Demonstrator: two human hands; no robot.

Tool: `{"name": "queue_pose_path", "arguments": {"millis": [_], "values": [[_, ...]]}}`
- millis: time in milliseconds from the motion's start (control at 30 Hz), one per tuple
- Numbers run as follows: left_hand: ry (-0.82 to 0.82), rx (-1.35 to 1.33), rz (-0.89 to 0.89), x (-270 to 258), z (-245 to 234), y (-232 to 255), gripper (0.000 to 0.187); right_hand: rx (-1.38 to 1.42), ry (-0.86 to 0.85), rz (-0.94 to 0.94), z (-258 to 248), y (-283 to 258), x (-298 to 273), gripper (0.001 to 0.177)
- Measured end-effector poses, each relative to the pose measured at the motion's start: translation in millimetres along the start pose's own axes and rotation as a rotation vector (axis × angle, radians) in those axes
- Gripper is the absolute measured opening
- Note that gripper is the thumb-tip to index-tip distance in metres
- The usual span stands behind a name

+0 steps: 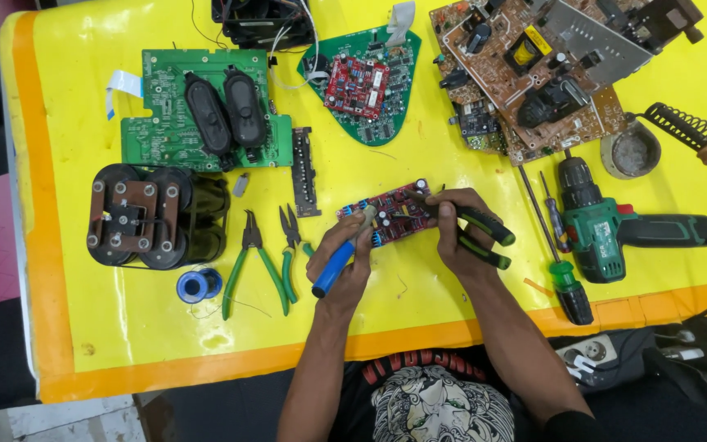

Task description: The person uses a soldering iron and solder wire to work on a small circuit board. They hold the board with one hand while applying heat and solder with the other, focusing on specific components on the board.

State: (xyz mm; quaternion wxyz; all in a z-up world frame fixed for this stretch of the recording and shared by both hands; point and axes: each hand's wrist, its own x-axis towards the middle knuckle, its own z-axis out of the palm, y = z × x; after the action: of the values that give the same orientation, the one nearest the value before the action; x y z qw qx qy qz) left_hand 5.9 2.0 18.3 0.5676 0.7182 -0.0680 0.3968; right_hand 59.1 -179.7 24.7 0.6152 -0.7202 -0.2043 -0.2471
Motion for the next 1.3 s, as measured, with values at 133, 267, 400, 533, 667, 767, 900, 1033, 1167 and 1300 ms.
{"name": "queue_pose_path", "arguments": {"millis": [133, 267, 400, 533, 667, 767, 900, 1033, 1167, 1300], "values": [[-0.001, -0.003, -0.011, 0, 1, -5, 0.014, -0.014, -0.003, -0.012, -6, -2, -4, 0.02], [0.005, 0.009, 0.01, 1, 3, -5, 0.015, 0.01, 0.018, -0.003, -6, 0, -8, 0.022], [0.0, 0.031, 0.029, 0, 3, -4, 0.014, 0.036, 0.015, 0.007, -5, 2, -7, 0.022], [-0.004, 0.014, 0.011, -1, 1, -5, 0.014, -0.038, -0.013, -0.005, -3, 1, -1, 0.018], [-0.005, 0.0, 0.002, 0, 0, -4, 0.015, -0.047, 0.007, -0.016, -1, 2, -6, 0.018], [-0.003, -0.01, -0.009, 3, 0, -2, 0.015, 0.004, 0.01, -0.011, 1, 5, -5, 0.018], [-0.012, -0.006, -0.004, 1, -2, -2, 0.014, -0.001, 0.04, -0.044, 0, 3, -6, 0.018], [0.005, -0.013, -0.022, 3, -3, -2, 0.014, 0.111, 0.074, -0.059, 4, 10, -13, 0.023], [0.077, 0.019, 0.023, 3, -11, 2, 0.013, 0.178, 0.021, -0.06, 15, -6, -7, 0.022], [0.123, 0.059, 0.046, 1, -16, -1, 0.013, 0.147, -0.098, -0.032, 15, -24, 14, 0.021]]}}
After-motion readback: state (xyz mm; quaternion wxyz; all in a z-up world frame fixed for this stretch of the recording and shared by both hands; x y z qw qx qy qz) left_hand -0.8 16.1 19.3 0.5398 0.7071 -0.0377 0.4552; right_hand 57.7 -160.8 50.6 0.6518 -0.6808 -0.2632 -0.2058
